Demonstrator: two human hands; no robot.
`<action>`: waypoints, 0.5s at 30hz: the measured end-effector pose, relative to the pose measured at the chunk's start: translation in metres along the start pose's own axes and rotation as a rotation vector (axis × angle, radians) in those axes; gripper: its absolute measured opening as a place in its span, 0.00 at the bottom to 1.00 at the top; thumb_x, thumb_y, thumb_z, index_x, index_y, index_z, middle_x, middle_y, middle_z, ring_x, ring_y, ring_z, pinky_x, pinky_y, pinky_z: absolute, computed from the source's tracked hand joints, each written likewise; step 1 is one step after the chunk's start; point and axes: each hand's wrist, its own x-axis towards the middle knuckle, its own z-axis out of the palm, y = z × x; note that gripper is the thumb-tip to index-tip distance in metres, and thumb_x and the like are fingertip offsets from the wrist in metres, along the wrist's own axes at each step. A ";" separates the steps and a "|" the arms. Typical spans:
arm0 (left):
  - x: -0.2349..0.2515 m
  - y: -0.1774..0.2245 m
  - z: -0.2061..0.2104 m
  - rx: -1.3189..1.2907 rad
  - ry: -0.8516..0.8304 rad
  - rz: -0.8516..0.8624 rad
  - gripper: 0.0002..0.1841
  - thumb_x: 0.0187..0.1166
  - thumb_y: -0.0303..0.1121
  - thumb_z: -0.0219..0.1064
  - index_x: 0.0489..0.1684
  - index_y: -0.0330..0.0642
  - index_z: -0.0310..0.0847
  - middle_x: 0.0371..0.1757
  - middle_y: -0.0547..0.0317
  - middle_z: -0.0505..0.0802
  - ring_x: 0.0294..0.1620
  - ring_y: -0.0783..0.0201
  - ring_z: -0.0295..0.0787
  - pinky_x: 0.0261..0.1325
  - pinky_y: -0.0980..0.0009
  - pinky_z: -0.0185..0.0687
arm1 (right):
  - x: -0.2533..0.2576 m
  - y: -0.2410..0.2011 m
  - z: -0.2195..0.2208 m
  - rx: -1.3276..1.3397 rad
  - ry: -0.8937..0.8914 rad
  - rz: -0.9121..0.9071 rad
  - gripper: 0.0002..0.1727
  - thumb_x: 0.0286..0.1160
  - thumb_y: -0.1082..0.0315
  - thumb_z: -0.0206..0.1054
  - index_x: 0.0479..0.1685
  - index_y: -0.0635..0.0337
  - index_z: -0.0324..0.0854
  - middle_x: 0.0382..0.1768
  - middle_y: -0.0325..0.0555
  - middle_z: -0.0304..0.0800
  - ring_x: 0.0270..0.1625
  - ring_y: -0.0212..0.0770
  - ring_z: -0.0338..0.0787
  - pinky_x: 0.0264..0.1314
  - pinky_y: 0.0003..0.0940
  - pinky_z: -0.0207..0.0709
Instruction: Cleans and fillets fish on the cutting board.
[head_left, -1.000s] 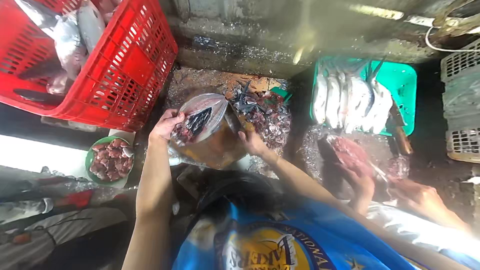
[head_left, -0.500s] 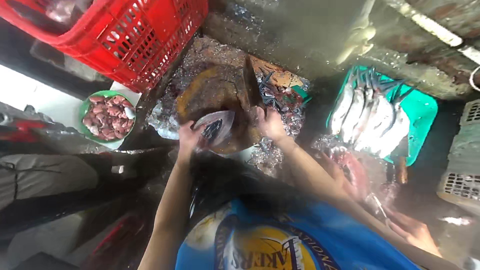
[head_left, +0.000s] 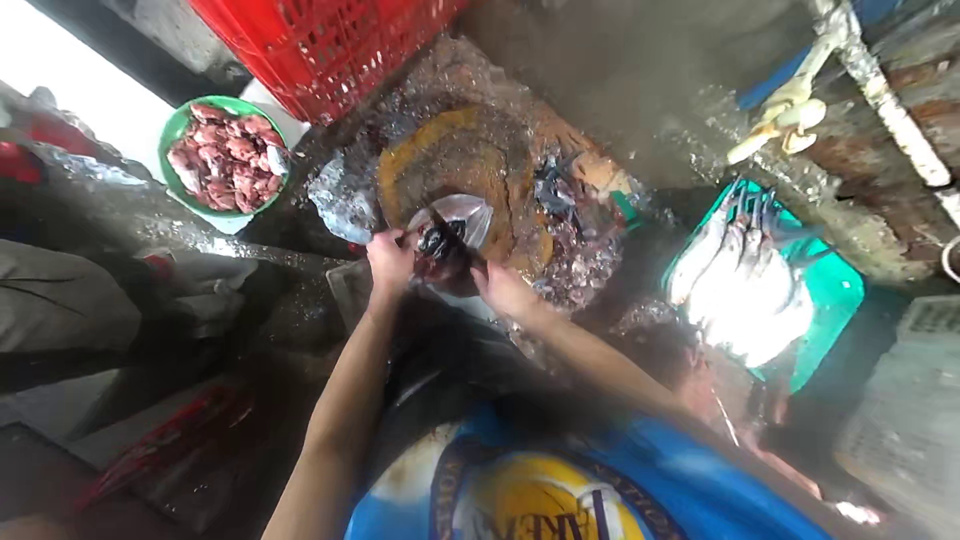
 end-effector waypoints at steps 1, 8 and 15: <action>0.005 0.002 -0.002 0.014 0.005 0.019 0.16 0.81 0.45 0.71 0.45 0.40 0.92 0.44 0.43 0.96 0.48 0.43 0.94 0.57 0.38 0.87 | 0.008 -0.009 -0.014 -0.015 -0.036 0.001 0.34 0.91 0.39 0.47 0.67 0.62 0.78 0.52 0.63 0.91 0.57 0.64 0.93 0.58 0.66 0.84; 0.009 0.010 0.013 0.269 -0.244 -0.056 0.16 0.85 0.38 0.63 0.63 0.39 0.83 0.57 0.35 0.92 0.60 0.35 0.91 0.61 0.33 0.84 | -0.003 -0.026 -0.017 -0.031 0.012 0.038 0.32 0.92 0.40 0.47 0.62 0.62 0.78 0.48 0.61 0.92 0.54 0.61 0.94 0.54 0.62 0.87; -0.017 0.006 0.018 0.368 -0.282 0.120 0.19 0.80 0.33 0.67 0.68 0.41 0.79 0.74 0.42 0.84 0.59 0.37 0.91 0.55 0.35 0.88 | 0.022 -0.028 0.012 0.059 0.134 0.024 0.34 0.91 0.38 0.46 0.66 0.62 0.78 0.45 0.63 0.92 0.50 0.64 0.95 0.48 0.65 0.88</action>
